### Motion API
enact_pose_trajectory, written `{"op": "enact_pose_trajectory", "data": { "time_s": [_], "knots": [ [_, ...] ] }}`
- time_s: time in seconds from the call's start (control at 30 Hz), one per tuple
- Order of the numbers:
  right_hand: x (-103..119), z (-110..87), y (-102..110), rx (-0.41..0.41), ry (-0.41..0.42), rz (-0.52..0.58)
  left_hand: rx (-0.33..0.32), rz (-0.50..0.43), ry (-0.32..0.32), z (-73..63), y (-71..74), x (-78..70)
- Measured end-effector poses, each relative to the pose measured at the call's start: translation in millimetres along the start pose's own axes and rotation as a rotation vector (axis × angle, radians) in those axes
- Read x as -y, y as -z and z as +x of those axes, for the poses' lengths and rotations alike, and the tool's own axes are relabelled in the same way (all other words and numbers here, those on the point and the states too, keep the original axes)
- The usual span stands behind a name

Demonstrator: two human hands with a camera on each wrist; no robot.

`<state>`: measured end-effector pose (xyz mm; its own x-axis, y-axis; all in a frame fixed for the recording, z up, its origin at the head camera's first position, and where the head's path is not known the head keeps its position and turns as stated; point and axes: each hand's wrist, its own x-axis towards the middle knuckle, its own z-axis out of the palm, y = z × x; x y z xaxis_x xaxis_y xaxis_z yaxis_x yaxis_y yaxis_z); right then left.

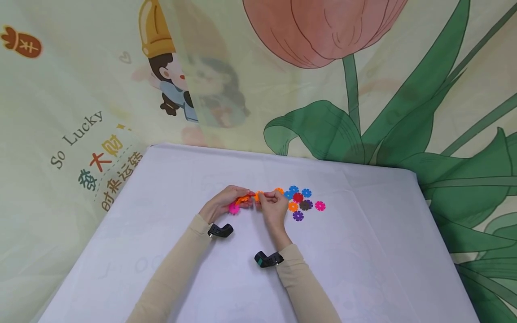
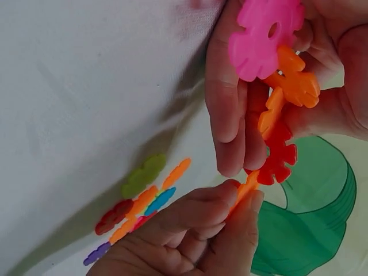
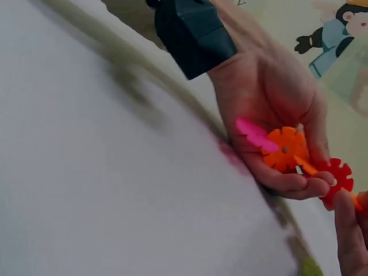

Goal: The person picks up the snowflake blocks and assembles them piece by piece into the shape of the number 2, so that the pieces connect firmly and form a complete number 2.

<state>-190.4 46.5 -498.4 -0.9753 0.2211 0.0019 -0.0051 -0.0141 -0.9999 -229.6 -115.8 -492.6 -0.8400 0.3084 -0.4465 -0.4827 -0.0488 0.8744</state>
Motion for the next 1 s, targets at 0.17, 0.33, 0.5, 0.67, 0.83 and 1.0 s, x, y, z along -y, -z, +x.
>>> {"op": "enact_pose_trajectory", "data": {
  "time_s": [0.17, 0.33, 0.5, 0.67, 0.83, 1.0],
  "knots": [
    [-0.6, 1.4, -0.3, 0.025, 0.012, -0.005, 0.001, 0.009, -0.01, -0.7, 0.6, 0.5],
    [-4.2, 2.3, 0.8, 0.058, -0.002, -0.022, 0.012, 0.019, -0.005, 0.4, 2.6, 2.8],
    [-6.8, 5.6, 4.0, 0.043, -0.054, -0.019, 0.089, 0.018, -0.019, 0.5, 1.9, 2.9],
    [-9.2, 10.8, 9.7, 0.048, -0.117, -0.027, 0.152, -0.057, -0.016, 1.2, 5.0, 4.1],
    [-6.9, 14.5, 14.4, 0.013, -0.179, 0.019, 0.138, -0.111, -0.028, 1.3, 8.3, 5.2],
    [0.3, 18.5, 15.4, -0.026, -0.257, 0.069, 0.148, -0.162, -0.056, -1.5, 8.2, 5.1]
  ]
}}
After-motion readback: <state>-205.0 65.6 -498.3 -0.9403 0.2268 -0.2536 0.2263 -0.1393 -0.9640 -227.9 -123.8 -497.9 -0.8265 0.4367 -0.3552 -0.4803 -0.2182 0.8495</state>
